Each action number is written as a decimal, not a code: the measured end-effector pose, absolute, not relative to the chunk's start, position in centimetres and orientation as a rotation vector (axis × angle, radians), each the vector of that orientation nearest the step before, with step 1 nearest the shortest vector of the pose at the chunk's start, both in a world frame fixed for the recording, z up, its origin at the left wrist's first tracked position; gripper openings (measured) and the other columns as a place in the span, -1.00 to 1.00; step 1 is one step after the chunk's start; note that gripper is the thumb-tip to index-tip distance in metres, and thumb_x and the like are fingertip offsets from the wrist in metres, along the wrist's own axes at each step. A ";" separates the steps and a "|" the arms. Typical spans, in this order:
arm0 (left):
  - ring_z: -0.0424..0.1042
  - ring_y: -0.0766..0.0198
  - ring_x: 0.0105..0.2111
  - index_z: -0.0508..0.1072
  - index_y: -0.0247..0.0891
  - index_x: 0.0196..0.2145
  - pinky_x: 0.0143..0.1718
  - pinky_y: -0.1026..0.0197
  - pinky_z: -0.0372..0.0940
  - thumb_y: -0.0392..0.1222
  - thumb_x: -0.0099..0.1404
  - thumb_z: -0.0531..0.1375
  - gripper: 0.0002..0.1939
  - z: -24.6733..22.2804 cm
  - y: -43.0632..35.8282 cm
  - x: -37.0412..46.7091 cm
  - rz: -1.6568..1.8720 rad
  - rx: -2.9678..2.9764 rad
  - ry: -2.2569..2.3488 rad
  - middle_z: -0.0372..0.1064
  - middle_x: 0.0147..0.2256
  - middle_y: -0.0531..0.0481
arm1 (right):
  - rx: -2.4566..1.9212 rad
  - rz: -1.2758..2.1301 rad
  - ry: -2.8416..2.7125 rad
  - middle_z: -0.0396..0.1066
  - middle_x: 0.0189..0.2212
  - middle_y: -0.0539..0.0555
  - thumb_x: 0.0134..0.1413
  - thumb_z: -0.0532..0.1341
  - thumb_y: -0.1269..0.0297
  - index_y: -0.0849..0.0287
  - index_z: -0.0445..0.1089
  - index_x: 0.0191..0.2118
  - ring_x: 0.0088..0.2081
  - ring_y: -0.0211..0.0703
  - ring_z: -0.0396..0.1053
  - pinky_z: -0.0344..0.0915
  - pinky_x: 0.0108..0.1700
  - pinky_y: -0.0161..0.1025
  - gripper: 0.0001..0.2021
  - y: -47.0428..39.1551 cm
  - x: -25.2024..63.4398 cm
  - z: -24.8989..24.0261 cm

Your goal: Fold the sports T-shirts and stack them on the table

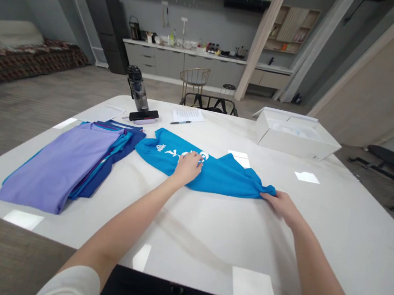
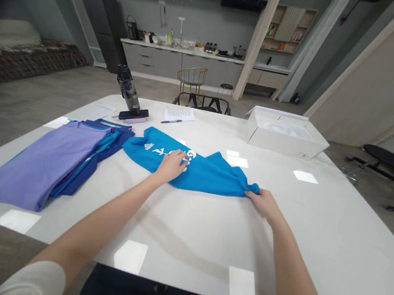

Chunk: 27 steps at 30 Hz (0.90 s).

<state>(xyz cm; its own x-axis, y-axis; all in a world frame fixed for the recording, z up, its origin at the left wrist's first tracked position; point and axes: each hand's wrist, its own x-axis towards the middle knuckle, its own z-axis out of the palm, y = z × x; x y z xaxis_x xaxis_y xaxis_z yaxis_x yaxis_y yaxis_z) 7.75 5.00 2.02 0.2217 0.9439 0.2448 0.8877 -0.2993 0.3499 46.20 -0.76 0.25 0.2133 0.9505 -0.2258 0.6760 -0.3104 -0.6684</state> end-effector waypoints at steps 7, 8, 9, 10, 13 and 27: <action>0.28 -0.16 0.13 0.43 -0.17 0.13 0.12 -0.18 0.17 -0.05 0.46 0.09 -0.64 -1.2 5.8 5.2 0.457 2.304 2.045 0.36 0.13 -0.27 | -2.114 0.036 -1.834 0.39 0.02 0.28 0.14 0.26 0.01 0.11 0.48 0.08 0.06 0.26 0.34 0.30 0.00 0.05 -0.56 1.9 40.7 1.3; 0.28 -0.15 0.14 0.44 -0.16 0.13 0.13 -0.17 0.16 -0.07 0.46 0.08 -0.64 -1.6 5.7 5.5 0.461 2.339 1.982 0.37 0.14 -0.24 | -2.066 0.031 -1.900 0.38 0.04 0.26 0.19 0.22 0.05 0.09 0.48 0.08 0.09 0.25 0.32 0.28 0.04 0.07 -0.60 2.6 38.5 1.4; 0.27 -0.14 0.16 0.45 -0.15 0.13 0.15 -0.17 0.16 -0.07 0.47 0.07 -0.64 -2.0 5.6 5.7 0.470 2.372 1.912 0.37 0.16 -0.22 | -1.999 0.066 -1.970 0.39 0.05 0.24 0.23 0.20 0.06 0.07 0.47 0.09 0.11 0.23 0.31 0.27 0.07 0.07 -0.62 3.3 36.5 1.5; 0.25 -0.14 0.19 0.45 -0.14 0.14 0.18 -0.17 0.14 -0.07 0.47 0.07 -0.63 -2.3 5.4 5.8 0.478 2.399 1.840 0.35 0.19 -0.20 | -1.928 0.133 -2.030 0.39 0.06 0.23 0.26 0.19 0.07 0.06 0.45 0.13 0.11 0.19 0.32 0.26 0.09 0.03 -0.61 3.9 34.6 1.4; 0.16 -0.11 0.30 0.40 -0.06 0.23 0.31 -0.23 0.01 -0.07 0.48 0.05 -0.58 -2.8 4.6 5.7 0.478 2.440 1.625 0.24 0.31 -0.12 | -1.823 0.326 -2.132 0.40 0.05 0.24 0.26 0.23 0.12 0.13 0.38 0.21 0.02 0.06 0.41 0.29 0.03 -0.11 -0.55 4.8 30.5 0.9; 0.50 0.04 -0.06 0.53 -0.20 -0.05 0.06 0.04 0.30 0.04 0.41 0.10 -0.65 1.0 6.2 8.0 0.614 2.167 1.587 0.55 -0.10 -0.12 | -1.369 1.829 -2.153 0.56 -0.36 0.04 0.10 0.27 0.17 0.19 0.48 -0.09 -0.57 -0.29 0.38 0.19 -0.55 -0.35 -0.71 -1.8 25.9 4.3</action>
